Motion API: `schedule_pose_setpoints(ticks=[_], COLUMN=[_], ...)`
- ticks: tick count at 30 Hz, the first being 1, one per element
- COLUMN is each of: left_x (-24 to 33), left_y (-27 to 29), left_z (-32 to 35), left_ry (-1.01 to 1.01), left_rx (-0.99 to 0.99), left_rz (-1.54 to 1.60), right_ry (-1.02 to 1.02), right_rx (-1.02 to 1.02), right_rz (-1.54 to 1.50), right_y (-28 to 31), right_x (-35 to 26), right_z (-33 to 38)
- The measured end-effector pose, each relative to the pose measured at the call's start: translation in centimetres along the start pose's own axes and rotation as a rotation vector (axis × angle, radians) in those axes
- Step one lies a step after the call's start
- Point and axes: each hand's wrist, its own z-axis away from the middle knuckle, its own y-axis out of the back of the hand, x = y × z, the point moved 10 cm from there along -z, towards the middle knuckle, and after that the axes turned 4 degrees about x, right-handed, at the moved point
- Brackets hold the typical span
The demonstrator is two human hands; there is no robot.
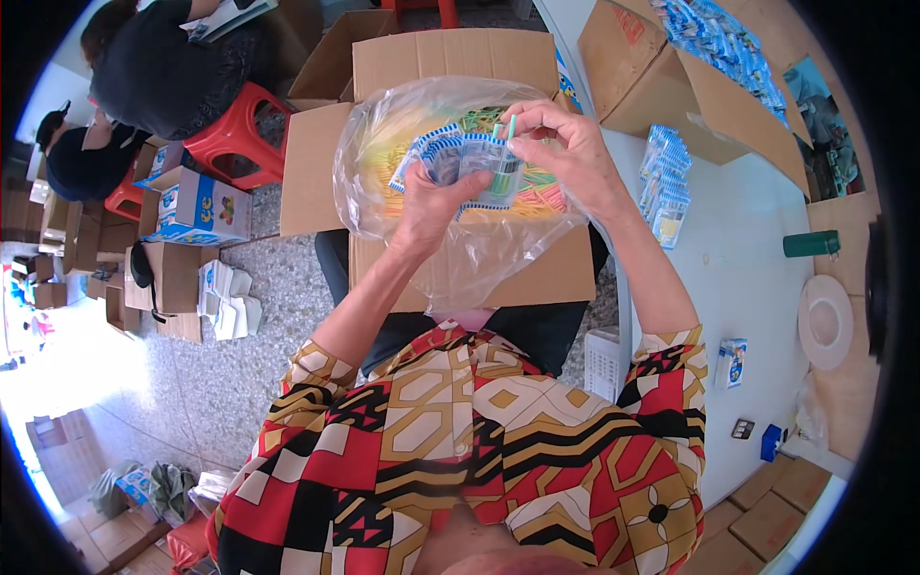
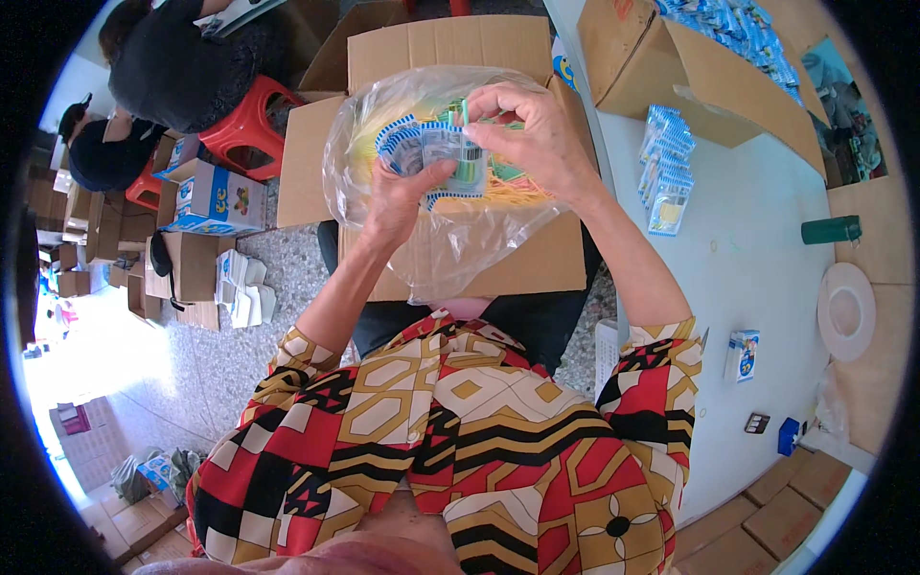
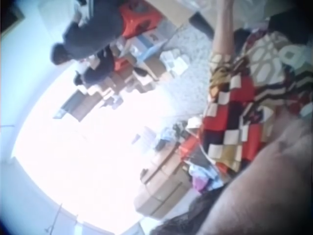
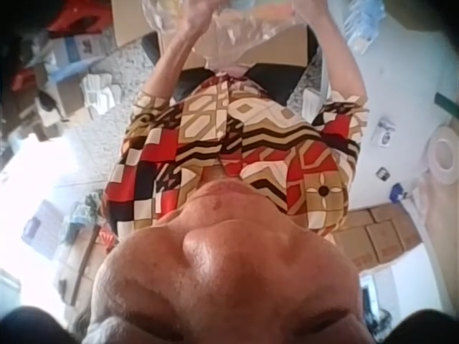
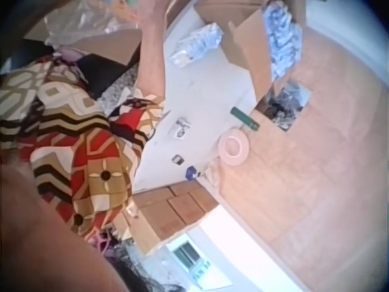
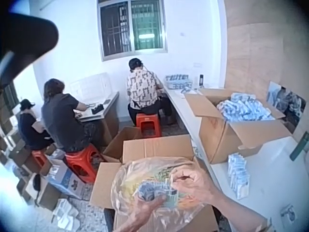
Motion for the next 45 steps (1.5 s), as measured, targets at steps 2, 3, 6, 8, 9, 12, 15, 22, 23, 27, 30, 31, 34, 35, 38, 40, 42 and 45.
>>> schedule_pose_setpoints(ticks=[2,3,6,8,9,12,15,22,23,27,30,31,34,35,38,40,42,45], left_x=[0.2,0.4,0.5,0.4,0.3,0.5,0.5,0.1,0.0,0.3,-0.1,-0.1,-0.1,0.0,-0.1,-0.5,-0.3,-0.3], left_y=[0.0,-0.1,-0.3,-0.2,-0.1,0.0,0.3,0.8,0.6,-0.7,-0.5,-0.7,-0.9,-0.9,-1.2,-1.3,-0.2,-1.5], left_z=[0.1,0.1,0.2,0.2,0.2,0.3,0.3,0.2,0.2,0.5,0.6,0.6,0.6,0.6,0.6,0.6,0.6,1.2], left_ry=[-0.007,-0.014,-0.012,-0.009,-0.007,-0.005,-0.016,-0.005,0.006,0.012,0.020,0.023,0.033,0.030,0.046,0.076,0.051,0.092], left_rx=[0.003,0.005,0.007,0.017,0.026,0.055,0.080,0.136,0.117,0.067,0.089,0.085,0.093,0.089,0.096,0.090,0.131,0.052], left_rz=[0.021,0.042,0.053,0.045,0.036,0.046,0.037,0.090,0.081,0.007,0.044,0.041,0.050,0.057,0.064,0.074,0.107,0.100], right_ry=[0.082,0.080,0.154,0.215,0.214,0.245,0.206,0.198,0.161,0.202,0.134,0.188,0.345,0.453,0.480,0.319,0.192,-0.090], right_rx=[-0.027,-0.024,0.108,0.112,0.111,0.079,0.116,0.284,0.285,0.316,0.269,0.242,0.206,0.192,0.332,0.255,0.146,0.136], right_rz=[0.135,0.137,0.113,0.089,0.089,0.305,0.375,0.162,0.143,0.120,0.148,0.250,0.461,0.570,0.517,0.394,0.135,-0.263], right_y=[-0.2,-0.2,0.9,0.7,0.5,-0.5,-0.5,1.9,2.2,3.0,2.2,1.5,0.3,-0.4,1.5,1.3,0.0,-0.5], right_x=[-1.2,-1.3,-2.3,-3.0,-3.2,-4.0,-3.6,-2.4,-1.9,-2.7,-2.4,-2.8,-4.1,-5.0,-5.8,-3.8,-0.7,4.3], right_z=[0.1,0.1,0.1,0.3,0.3,1.1,1.8,3.1,2.9,2.9,2.5,2.5,2.9,3.2,3.9,3.8,3.9,5.3])
